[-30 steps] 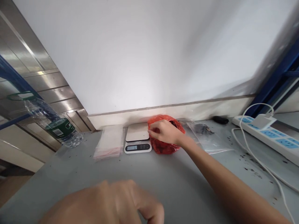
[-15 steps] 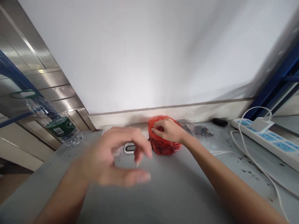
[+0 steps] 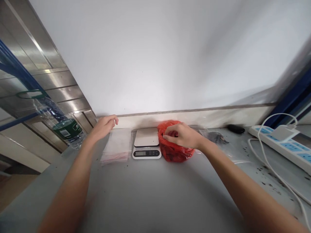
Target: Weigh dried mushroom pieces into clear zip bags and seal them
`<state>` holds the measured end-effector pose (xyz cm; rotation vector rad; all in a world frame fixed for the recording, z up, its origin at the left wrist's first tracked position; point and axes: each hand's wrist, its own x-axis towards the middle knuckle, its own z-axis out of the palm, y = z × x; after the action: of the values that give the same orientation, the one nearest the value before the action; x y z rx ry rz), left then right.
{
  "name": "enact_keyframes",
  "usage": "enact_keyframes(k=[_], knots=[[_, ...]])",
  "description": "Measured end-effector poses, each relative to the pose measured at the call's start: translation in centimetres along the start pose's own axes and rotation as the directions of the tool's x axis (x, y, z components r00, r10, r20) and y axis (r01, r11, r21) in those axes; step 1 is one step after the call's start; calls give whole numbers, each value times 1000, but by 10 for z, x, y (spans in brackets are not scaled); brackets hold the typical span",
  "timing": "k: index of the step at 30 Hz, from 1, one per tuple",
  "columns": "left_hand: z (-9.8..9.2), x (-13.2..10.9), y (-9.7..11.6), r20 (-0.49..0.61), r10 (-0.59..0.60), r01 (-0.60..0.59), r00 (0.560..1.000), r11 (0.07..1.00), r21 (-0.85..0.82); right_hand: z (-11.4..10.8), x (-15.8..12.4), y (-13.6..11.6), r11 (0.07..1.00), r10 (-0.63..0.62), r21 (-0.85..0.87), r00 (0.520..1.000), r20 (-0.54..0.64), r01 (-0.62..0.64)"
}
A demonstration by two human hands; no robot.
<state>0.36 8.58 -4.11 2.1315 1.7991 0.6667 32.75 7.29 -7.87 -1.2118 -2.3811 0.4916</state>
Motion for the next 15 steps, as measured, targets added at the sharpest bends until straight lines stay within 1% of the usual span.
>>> enact_keyframes(k=[3, 8, 10, 12, 15], knots=[[-5, -2, -1, 96, -7, 11, 995, 999, -45, -1, 0, -3, 1000, 16, 9, 1000, 11, -16], [-7, -5, -3, 260, -21, 49, 965, 994, -101, -1, 0, -4, 1000, 13, 26, 1000, 26, -14], [-7, -6, -4, 332, -42, 69, 942, 995, -71, 0, 0, -2, 1000, 10, 29, 1000, 23, -11], [-6, -6, -6, 397, -82, 92, 914, 996, -7, 1, 0, 1, 999, 8, 36, 1000, 15, -8], [-2, -2, -10, 433, -116, 91, 894, 993, 78, 3, 0, 5, 999, -1, 37, 1000, 8, 1]])
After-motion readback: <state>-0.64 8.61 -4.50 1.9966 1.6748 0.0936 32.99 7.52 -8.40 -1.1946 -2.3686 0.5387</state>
